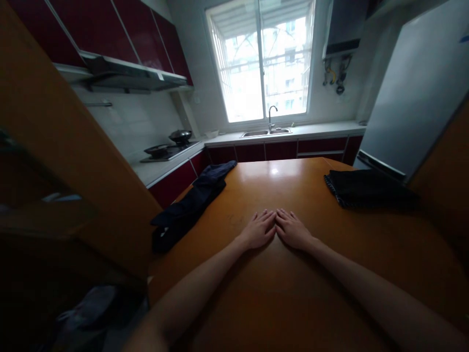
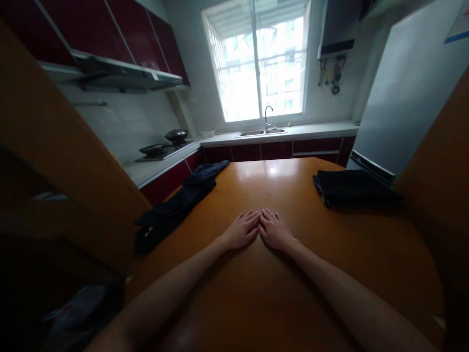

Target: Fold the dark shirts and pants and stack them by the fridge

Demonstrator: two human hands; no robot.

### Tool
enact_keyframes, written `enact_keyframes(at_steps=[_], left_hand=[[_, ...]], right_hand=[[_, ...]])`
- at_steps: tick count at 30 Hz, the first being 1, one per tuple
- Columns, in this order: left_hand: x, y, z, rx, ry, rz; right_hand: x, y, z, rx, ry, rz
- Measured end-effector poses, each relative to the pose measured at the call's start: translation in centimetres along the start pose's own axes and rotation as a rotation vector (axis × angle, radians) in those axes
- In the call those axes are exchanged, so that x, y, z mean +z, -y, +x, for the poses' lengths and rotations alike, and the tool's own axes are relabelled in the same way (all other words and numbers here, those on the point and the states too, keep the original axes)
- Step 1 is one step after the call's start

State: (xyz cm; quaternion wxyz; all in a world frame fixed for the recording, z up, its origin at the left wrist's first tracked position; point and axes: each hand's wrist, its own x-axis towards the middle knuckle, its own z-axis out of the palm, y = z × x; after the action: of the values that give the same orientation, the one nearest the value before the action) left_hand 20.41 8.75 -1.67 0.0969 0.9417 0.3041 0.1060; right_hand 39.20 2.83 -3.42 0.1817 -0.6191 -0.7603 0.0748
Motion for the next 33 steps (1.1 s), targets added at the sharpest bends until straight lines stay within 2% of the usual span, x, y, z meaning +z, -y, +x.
enact_keyframes(at_steps=[5,12,19,25,27,29,33], left_hand=[[0.3,-0.8,-0.1,0.006,-0.002,-0.013],[0.5,-0.3,0.0,0.023,-0.009,-0.032],[0.6,0.1,0.0,0.057,-0.036,-0.049],[-0.5,1.5,-0.1,0.168,-0.054,-0.074],[-1.6,2.8,-0.3,0.097,-0.105,-0.074],[-3.5,4.8,-0.8,-0.073,-0.208,-0.044],[-9.3,10.2,-3.8,-0.467,-0.507,0.057]], right_hand=[[0.5,-0.8,-0.2,-0.010,-0.025,-0.024],[1.3,-1.6,0.0,-0.026,-0.051,-0.031],[1.2,-2.1,0.0,-0.052,-0.049,-0.033],[1.2,-2.4,0.1,-0.028,-0.077,-0.044],[1.2,-2.6,0.1,-0.037,-0.083,-0.050],[1.2,-2.9,0.1,-0.049,-0.090,-0.047],[1.1,-3.1,0.0,-0.064,-0.091,-0.039]])
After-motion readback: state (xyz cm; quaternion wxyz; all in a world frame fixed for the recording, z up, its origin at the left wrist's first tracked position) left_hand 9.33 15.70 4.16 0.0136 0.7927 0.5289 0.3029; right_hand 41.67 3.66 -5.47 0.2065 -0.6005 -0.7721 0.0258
